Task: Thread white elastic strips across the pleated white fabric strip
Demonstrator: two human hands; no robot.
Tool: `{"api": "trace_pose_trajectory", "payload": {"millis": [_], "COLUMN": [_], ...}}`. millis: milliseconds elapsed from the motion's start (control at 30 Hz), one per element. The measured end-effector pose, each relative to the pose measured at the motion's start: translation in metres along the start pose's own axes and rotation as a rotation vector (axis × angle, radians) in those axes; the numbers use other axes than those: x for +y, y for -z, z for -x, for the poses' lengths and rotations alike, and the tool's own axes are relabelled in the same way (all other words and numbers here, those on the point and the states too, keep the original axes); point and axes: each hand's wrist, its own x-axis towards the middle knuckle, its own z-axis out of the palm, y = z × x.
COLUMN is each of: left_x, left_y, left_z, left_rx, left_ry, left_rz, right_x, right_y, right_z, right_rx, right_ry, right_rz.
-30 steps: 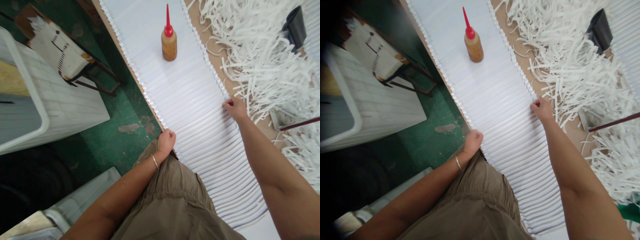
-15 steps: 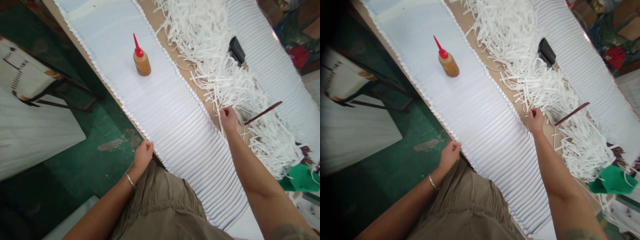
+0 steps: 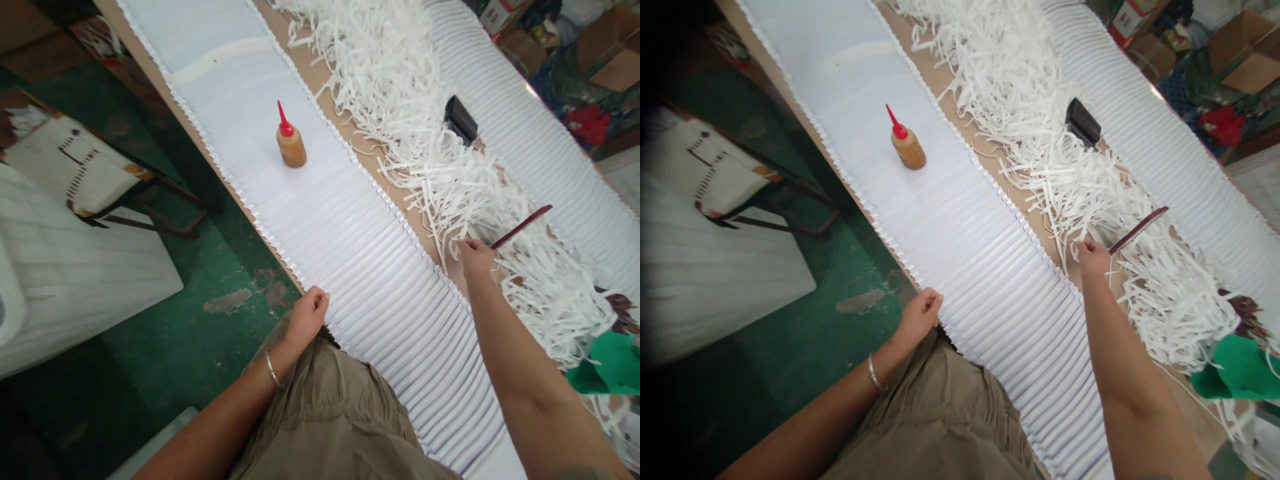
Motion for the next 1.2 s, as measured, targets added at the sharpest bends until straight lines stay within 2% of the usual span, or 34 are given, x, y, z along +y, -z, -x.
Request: {"api": "trace_pose_trajectory", "payload": {"millis": [67,133,167,233,267,300,367,433,500,633,767,867,1033,1200], "left_x": [0.01,0.03,0.042,0.07,0.083,0.093,0.102,0.093,0.071,0.013,-0.023,-0.031,-0.027,-0.023], "left_y": [-0.004,-0.011,-0.017,-0.029,-0.035,-0.04,-0.043,-0.036,-0.02,0.015,0.025,0.022,0.02,0.013], "left_z": [0.005,0.013,0.017,0.023,0.025,0.027,0.026,0.024,0.021,0.022,0.017,0.005,-0.02,-0.038], "left_rx": [-0.038,-0.097,-0.134,-0.23,-0.29,-0.348,-0.455,-0.513,-0.499,-0.331,-0.189,-0.072,0.104,0.117], "left_ry": [-0.056,-0.172,-0.256,-0.452,-0.529,-0.572,-0.547,-0.42,-0.274,-0.06,0.051,0.107,0.157,0.191], "left_rz": [-0.038,-0.044,-0.027,0.04,0.063,0.075,0.065,0.055,0.08,0.163,0.253,0.278,0.145,0.133], "right_x": [-0.002,-0.013,-0.023,-0.053,-0.07,-0.086,-0.112,-0.122,-0.118,-0.097,-0.09,-0.092,-0.099,-0.112], "right_y": [0.022,0.04,0.046,0.053,0.054,0.054,0.055,0.056,0.057,0.043,0.012,-0.011,-0.038,-0.051], "right_z": [0.019,0.053,0.075,0.123,0.146,0.165,0.19,0.192,0.179,0.144,0.12,0.096,0.049,0.015], "right_rx": [0.024,-0.077,-0.245,-0.687,-0.851,-0.967,-1.075,-1.091,-1.07,-1.005,-1.014,-0.949,-0.743,-0.68], "right_ry": [-0.008,0.026,0.08,0.225,0.306,0.394,0.493,0.505,0.459,0.347,0.313,0.284,0.2,0.19], "right_rz": [0.057,0.116,0.16,0.199,0.213,0.196,0.116,0.093,0.102,0.076,0.026,0.039,0.05,0.019]}}
